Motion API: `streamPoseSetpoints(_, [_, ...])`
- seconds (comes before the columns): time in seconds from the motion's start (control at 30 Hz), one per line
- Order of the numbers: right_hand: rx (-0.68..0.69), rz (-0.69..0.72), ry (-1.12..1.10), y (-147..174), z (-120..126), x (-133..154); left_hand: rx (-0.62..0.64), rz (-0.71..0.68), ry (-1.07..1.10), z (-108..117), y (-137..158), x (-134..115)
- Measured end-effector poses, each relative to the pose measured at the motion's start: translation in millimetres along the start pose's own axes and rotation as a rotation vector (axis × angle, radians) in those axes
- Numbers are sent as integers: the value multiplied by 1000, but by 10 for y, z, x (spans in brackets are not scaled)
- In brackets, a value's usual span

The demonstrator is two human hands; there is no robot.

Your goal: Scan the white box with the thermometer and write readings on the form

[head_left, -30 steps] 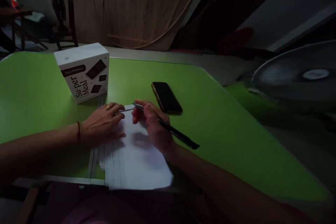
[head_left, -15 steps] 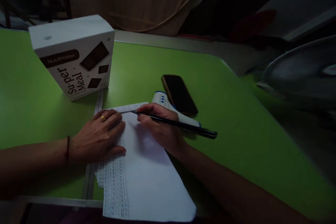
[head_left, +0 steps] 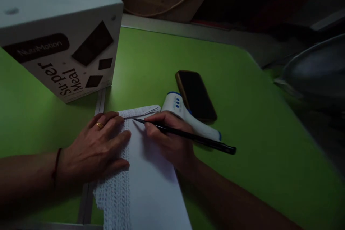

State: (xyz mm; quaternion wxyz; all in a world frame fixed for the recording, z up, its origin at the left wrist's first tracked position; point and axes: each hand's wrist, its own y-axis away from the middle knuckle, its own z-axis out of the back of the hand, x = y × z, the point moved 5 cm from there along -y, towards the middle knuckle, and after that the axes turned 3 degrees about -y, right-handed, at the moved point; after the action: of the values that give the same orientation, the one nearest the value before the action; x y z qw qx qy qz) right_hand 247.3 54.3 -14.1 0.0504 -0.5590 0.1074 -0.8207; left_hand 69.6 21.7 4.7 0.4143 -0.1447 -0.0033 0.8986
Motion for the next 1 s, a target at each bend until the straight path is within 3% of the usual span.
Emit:
streamPoseSetpoints(0.4, [4,56,28,44,31,-21,-7,127,-29,22,-3,77])
streamPoseSetpoints(0.73, [26,71,56,42,19,19,-31,-2,-104,44,-11,35])
streamPoseSetpoints(1.0, [44,107,65,17,1,63,-11,-9,-116,3,0,33])
